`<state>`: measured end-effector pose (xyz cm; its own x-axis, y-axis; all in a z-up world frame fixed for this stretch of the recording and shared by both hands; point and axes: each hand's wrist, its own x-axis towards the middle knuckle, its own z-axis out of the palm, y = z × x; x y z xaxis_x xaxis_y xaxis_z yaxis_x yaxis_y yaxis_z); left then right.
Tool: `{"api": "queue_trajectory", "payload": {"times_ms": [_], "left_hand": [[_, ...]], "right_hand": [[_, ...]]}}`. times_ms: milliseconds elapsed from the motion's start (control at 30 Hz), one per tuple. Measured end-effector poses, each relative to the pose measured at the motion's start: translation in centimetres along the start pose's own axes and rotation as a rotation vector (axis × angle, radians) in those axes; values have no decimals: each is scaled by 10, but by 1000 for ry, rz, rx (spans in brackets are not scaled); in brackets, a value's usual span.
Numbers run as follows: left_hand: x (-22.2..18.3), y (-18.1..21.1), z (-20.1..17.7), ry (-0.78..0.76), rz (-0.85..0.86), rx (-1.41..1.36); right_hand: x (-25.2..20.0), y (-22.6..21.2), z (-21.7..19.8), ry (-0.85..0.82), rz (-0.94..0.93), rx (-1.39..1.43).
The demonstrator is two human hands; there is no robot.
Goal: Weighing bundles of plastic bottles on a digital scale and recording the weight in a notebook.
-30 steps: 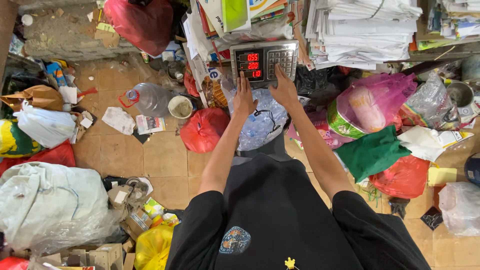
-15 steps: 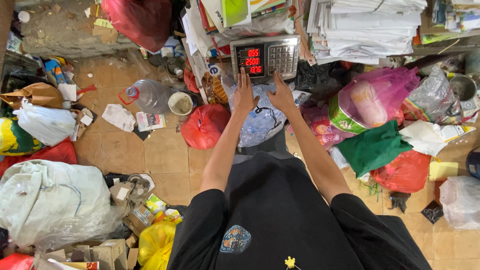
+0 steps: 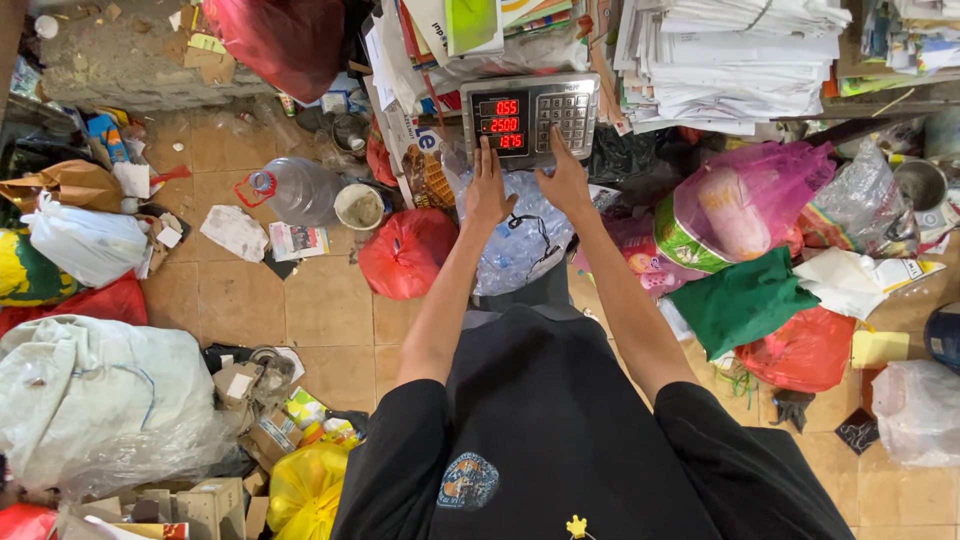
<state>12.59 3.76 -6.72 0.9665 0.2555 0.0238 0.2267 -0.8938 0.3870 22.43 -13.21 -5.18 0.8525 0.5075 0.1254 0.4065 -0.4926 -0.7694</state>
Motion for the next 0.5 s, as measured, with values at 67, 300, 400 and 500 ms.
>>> {"api": "queue_trajectory", "payload": {"times_ms": [67,300,400,500], "left_hand": [[-1,0,-1,-4,-2,1],[1,0,-2,-4,10,-2],[1,0,1,-25,3,-12],[3,-12,16,49,69,-66]], "right_hand": [[0,3,3,21,-46,-11],[-10,-17,-3,17,59,102],[-12,-10,8,52,-1,133],[-18,-22,12,36,-4,206]]}}
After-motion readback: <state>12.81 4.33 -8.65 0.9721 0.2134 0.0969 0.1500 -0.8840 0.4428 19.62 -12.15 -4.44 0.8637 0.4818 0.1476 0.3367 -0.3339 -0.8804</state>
